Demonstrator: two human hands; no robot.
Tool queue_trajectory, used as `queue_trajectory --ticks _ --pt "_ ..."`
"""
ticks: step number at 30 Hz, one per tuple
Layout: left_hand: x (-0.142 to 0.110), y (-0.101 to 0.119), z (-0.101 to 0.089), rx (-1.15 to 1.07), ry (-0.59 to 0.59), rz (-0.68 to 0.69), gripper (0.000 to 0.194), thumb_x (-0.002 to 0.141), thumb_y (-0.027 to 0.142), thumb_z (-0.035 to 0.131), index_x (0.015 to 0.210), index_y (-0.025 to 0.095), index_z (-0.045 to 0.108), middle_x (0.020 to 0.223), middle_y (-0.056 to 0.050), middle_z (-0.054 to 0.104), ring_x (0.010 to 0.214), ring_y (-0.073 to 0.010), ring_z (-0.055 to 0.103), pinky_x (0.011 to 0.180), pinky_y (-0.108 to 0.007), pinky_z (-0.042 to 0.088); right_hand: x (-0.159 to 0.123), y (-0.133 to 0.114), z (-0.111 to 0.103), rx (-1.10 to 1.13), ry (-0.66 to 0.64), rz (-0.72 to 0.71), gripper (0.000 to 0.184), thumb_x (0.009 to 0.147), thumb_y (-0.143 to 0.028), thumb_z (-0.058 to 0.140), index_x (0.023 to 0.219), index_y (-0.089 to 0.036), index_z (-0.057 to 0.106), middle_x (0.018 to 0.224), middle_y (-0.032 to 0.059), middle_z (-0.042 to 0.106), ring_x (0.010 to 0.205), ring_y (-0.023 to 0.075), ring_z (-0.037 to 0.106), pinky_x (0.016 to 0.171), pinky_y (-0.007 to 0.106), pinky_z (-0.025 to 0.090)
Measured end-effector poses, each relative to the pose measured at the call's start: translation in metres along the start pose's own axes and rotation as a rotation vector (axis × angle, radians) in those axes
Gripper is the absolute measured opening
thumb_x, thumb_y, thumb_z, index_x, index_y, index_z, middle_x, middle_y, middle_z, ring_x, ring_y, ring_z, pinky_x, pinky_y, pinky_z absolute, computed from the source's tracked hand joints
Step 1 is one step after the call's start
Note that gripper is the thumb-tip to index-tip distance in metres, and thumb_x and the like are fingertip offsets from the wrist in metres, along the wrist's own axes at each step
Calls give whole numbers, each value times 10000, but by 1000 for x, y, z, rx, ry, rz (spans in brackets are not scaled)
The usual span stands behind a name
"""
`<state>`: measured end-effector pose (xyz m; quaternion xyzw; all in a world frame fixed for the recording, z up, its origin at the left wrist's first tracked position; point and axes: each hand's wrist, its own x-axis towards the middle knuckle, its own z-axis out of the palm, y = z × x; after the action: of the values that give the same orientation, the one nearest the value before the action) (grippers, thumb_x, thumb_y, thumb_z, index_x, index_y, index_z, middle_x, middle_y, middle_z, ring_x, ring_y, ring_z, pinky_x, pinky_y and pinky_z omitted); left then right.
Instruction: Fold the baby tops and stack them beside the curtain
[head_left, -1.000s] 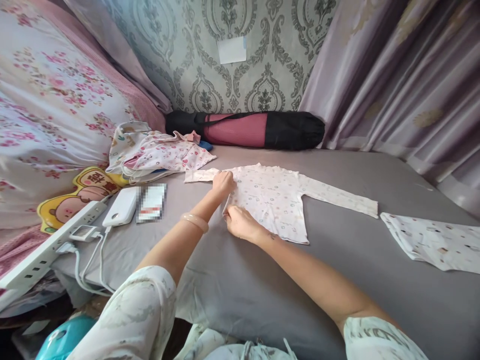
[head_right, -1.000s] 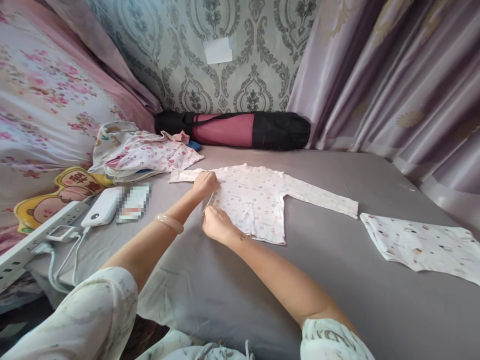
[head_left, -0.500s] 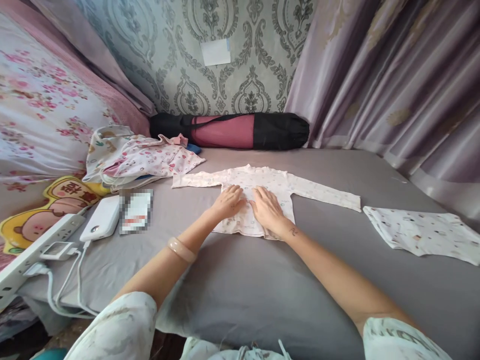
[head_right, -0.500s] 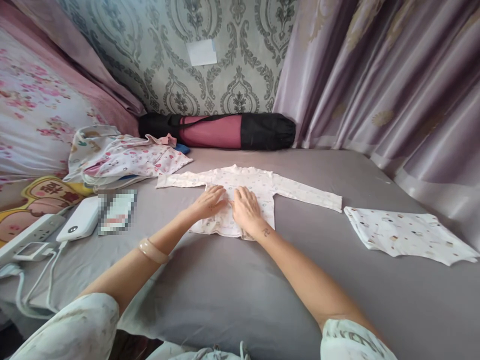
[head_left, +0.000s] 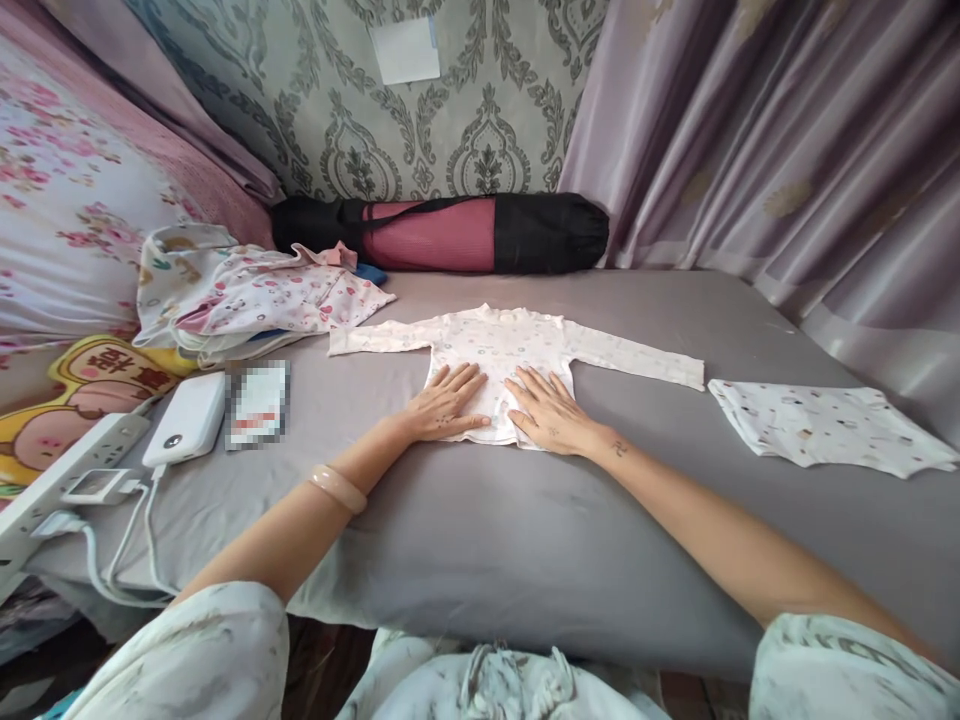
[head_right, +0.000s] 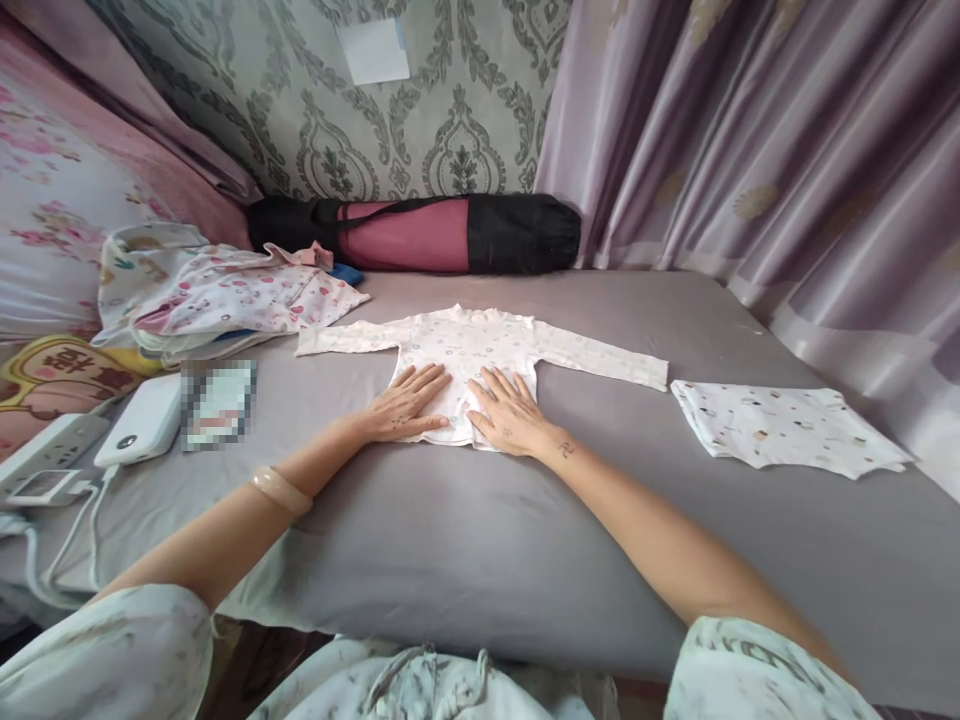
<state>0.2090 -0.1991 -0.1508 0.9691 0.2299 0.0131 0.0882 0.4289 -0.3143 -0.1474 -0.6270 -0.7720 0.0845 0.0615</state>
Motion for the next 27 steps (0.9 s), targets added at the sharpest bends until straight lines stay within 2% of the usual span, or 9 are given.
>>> queue_trajectory --ticks 4,7,11,14,17,19,23,27 --pt "-20 -10 -9 -65 -56 38 814 911 690 304 1536 188 162 1611 -115 134 1485 -246 89 1196 -418 35 -26 15 -4 57 -27 -76 598 995 -498 267 1521 -214 278 1603 92 167 1475 257 100 1190 505 86" --pt "-35 -11 -14 -100 -38 47 707 943 633 305 1516 226 235 1592 -100 223 1471 -249 168 1191 -440 88 -50 26 -10 134 -17 -104 571 975 -510 350 1484 -252 368 1583 63 253 1460 268 184 1192 491 155" --pt "-40 12 -17 -101 105 109 522 961 550 379 1360 227 474 1417 -116 492 1321 -262 430 1134 -469 241 -78 36 -22 224 73 -113 417 934 -436 495 1301 -260 586 1435 78 488 1306 259 470 1075 408 410" --pt "-30 40 -17 -84 164 232 422 955 487 449 1254 205 545 1284 -126 565 1192 -261 515 1029 -430 373 -89 37 -29 194 151 -176 300 953 -361 485 1172 -245 654 1231 94 619 1131 240 593 943 384 503" --pt "-18 63 -18 -27 140 338 323 977 393 427 1162 176 579 1168 -128 591 1079 -244 552 937 -387 435 -93 35 -31 68 186 -250 276 986 -303 431 1125 -224 655 1103 97 667 1013 223 627 863 359 523" --pt "-13 71 -17 34 119 358 295 996 318 367 1124 163 583 1099 -122 600 1004 -223 571 892 -363 455 -95 34 -29 -20 207 -283 284 1000 -266 395 1117 -215 648 1074 96 675 968 210 629 841 340 519" --pt "-10 79 -12 162 102 325 328 1003 219 279 1030 153 600 989 -106 605 920 -206 573 823 -333 472 -98 32 -24 -128 208 -289 327 1005 -194 332 1143 -203 628 1084 95 669 969 201 617 831 326 504" --pt "-6 84 -5 200 122 259 351 1008 261 291 919 157 615 923 -95 602 850 -201 565 765 -325 476 -95 31 -29 -170 121 -244 344 992 -142 301 1159 -185 599 1130 92 645 976 205 594 804 330 489"
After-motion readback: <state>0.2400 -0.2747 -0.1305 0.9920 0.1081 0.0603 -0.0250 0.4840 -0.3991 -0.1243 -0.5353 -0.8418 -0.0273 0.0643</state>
